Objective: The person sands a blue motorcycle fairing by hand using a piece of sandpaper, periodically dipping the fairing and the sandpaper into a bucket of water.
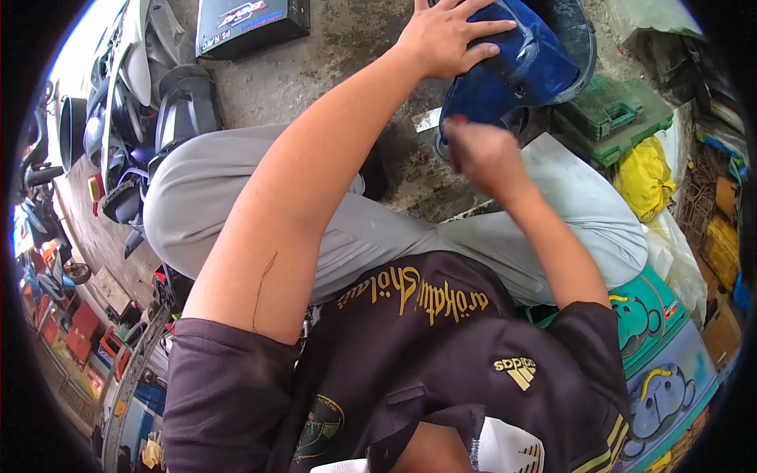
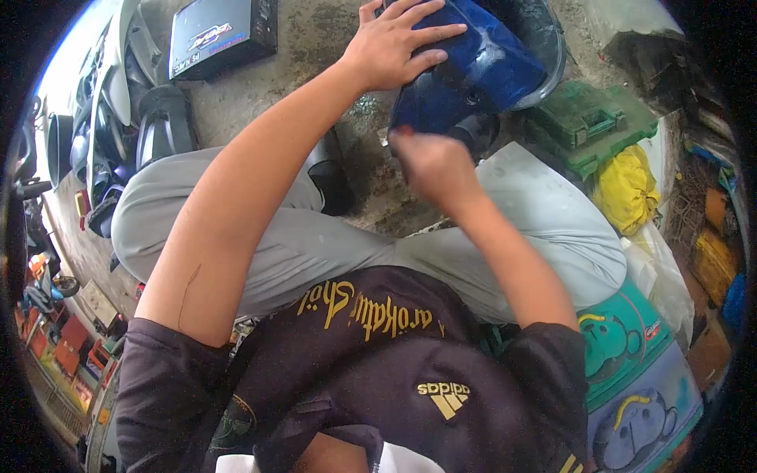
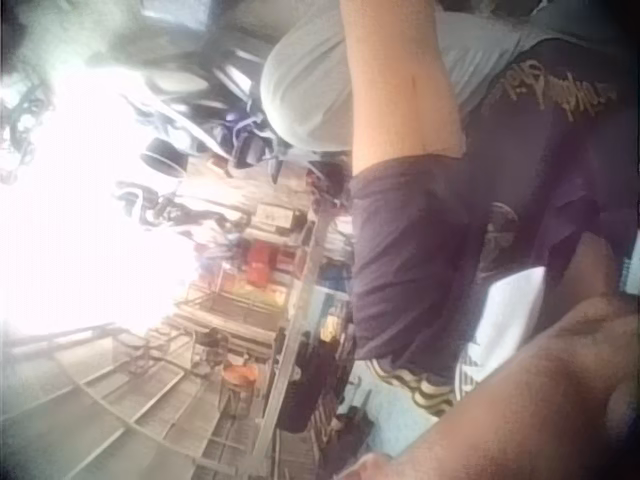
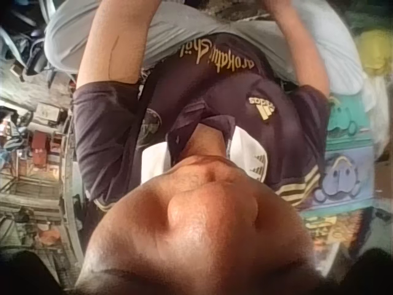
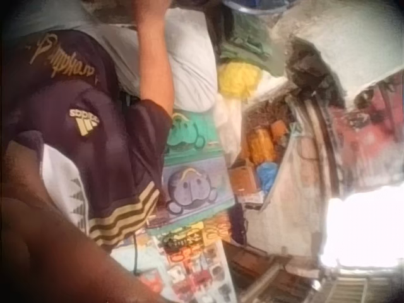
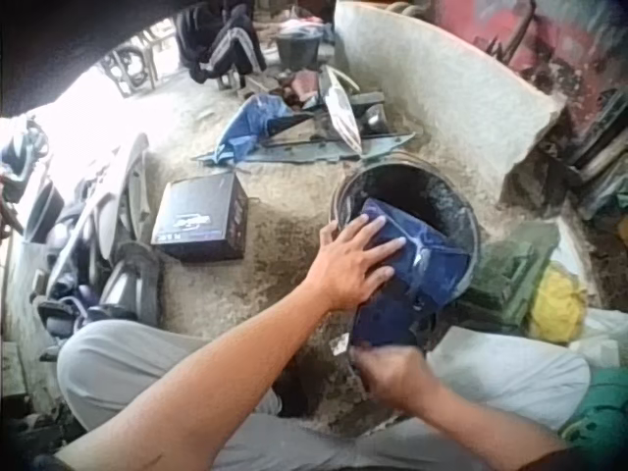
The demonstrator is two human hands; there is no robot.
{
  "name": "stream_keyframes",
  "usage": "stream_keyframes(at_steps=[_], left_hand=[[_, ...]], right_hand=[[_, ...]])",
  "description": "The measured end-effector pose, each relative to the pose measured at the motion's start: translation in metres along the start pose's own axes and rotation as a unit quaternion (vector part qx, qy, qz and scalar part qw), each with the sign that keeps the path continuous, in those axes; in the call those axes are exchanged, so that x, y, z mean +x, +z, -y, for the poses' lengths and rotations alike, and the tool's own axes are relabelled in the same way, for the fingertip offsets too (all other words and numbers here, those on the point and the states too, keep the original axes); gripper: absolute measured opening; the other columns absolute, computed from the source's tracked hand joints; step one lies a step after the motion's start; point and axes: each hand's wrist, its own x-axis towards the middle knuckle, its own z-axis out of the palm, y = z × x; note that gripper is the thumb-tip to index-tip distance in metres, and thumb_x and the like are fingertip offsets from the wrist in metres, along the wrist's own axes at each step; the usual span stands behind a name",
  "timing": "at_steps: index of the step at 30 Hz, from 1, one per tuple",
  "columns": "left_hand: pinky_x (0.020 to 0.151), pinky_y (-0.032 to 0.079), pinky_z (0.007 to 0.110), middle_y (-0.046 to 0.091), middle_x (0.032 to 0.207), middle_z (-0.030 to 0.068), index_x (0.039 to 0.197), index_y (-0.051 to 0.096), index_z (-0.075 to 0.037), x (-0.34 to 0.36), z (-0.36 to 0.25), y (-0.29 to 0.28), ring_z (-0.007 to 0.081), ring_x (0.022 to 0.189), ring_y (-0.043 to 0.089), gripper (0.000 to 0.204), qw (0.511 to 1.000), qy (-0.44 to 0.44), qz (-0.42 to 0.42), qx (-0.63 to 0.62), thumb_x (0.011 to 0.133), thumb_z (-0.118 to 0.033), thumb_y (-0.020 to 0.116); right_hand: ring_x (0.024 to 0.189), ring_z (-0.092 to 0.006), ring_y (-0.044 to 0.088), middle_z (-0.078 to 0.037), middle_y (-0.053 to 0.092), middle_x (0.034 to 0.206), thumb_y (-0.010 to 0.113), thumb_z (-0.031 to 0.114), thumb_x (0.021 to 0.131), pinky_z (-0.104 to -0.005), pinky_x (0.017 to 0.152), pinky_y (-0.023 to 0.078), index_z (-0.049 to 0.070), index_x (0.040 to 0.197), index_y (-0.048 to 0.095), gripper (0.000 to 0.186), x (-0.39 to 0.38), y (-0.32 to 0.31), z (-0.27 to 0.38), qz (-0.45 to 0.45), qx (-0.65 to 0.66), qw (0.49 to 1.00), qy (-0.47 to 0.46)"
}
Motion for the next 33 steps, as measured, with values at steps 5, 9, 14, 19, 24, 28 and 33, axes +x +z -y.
stream_keyframes(at_steps=[5, 9, 14, 19, 24, 28, 33], left_hand=[[0.122, 0.023, 0.067, 0.046, 0.167, 0.0137, 0.156, 0.058, -0.033, 0.005, -0.003, -0.002, 0.0370, 0.157, 0.035, 0.054, 1.000, -0.008, 0.008, -0.004, 0.104, -0.048, 0.056], [0.122, 0.023, 0.067, 0.047, 0.167, 0.0136, 0.155, 0.058, -0.032, 0.004, -0.002, -0.002, 0.0374, 0.157, 0.036, 0.054, 1.000, -0.004, -0.004, -0.003, 0.104, -0.048, 0.057], [0.122, 0.024, 0.067, 0.046, 0.167, 0.0137, 0.156, 0.058, -0.032, 0.004, -0.002, -0.003, 0.0374, 0.157, 0.036, 0.054, 1.000, -0.011, 0.009, -0.007, 0.104, -0.048, 0.056], [0.121, 0.024, 0.067, 0.045, 0.167, 0.0141, 0.156, 0.058, -0.032, 0.007, -0.002, -0.006, 0.0377, 0.157, 0.036, 0.054, 1.000, -0.006, 0.016, 0.007, 0.104, -0.048, 0.056], [0.121, 0.025, 0.067, 0.045, 0.167, 0.0142, 0.156, 0.058, -0.032, 0.007, -0.003, -0.005, 0.0379, 0.156, 0.037, 0.054, 1.000, -0.002, 0.008, 0.002, 0.104, -0.048, 0.056], [0.121, 0.024, 0.067, 0.045, 0.168, 0.0135, 0.155, 0.059, -0.031, 0.007, -0.004, -0.004, 0.0363, 0.156, 0.037, 0.054, 1.000, -0.013, 0.017, 0.007, 0.104, -0.047, 0.057], [0.121, 0.025, 0.066, 0.046, 0.167, 0.0137, 0.155, 0.059, -0.031, 0.006, -0.004, -0.008, 0.0365, 0.156, 0.038, 0.054, 1.000, -0.011, 0.013, 0.009, 0.104, -0.047, 0.057]], right_hand=[[0.068, -0.0298, 0.072, -0.011, 0.067, 0.072, 0.068, 0.006, 0.093, -0.0446, 0.062, 0.057, 0.008, 0.099, 0.072, 0.007, 0.018, -0.004, -0.025, -0.122, 0.030, 0.992, 0.009], [0.071, -0.0325, 0.073, -0.013, 0.068, 0.074, 0.066, 0.007, 0.094, -0.0463, 0.063, 0.058, 0.006, 0.102, 0.072, 0.010, -0.008, 0.009, 0.004, 0.030, -0.023, 0.999, -0.016], [0.068, -0.0304, 0.072, -0.012, 0.068, 0.073, 0.065, 0.006, 0.095, -0.0458, 0.061, 0.057, 0.008, 0.098, 0.070, 0.006, 0.014, -0.007, -0.009, -0.013, -0.008, 1.000, 0.002], [0.071, -0.0325, 0.072, -0.015, 0.070, 0.077, 0.065, 0.006, 0.093, -0.0463, 0.063, 0.057, 0.006, 0.106, 0.069, 0.013, 0.007, -0.003, -0.014, 0.031, -0.021, 0.999, -0.020], [0.071, -0.0322, 0.072, -0.013, 0.067, 0.075, 0.066, 0.006, 0.091, -0.0460, 0.064, 0.058, 0.007, 0.110, 0.070, 0.020, -0.008, 0.009, -0.006, 0.020, 0.001, 0.999, -0.037], [0.070, -0.0304, 0.072, -0.011, 0.066, 0.074, 0.065, 0.006, 0.093, -0.0455, 0.062, 0.057, 0.008, 0.105, 0.071, 0.013, 0.015, -0.009, -0.024, -0.085, 0.002, 0.996, 0.015], [0.067, -0.0312, 0.071, -0.011, 0.066, 0.073, 0.064, 0.006, 0.095, -0.0456, 0.060, 0.055, 0.007, 0.103, 0.071, 0.010, -0.001, 0.002, -0.005, 0.022, -0.038, 0.998, -0.043]])
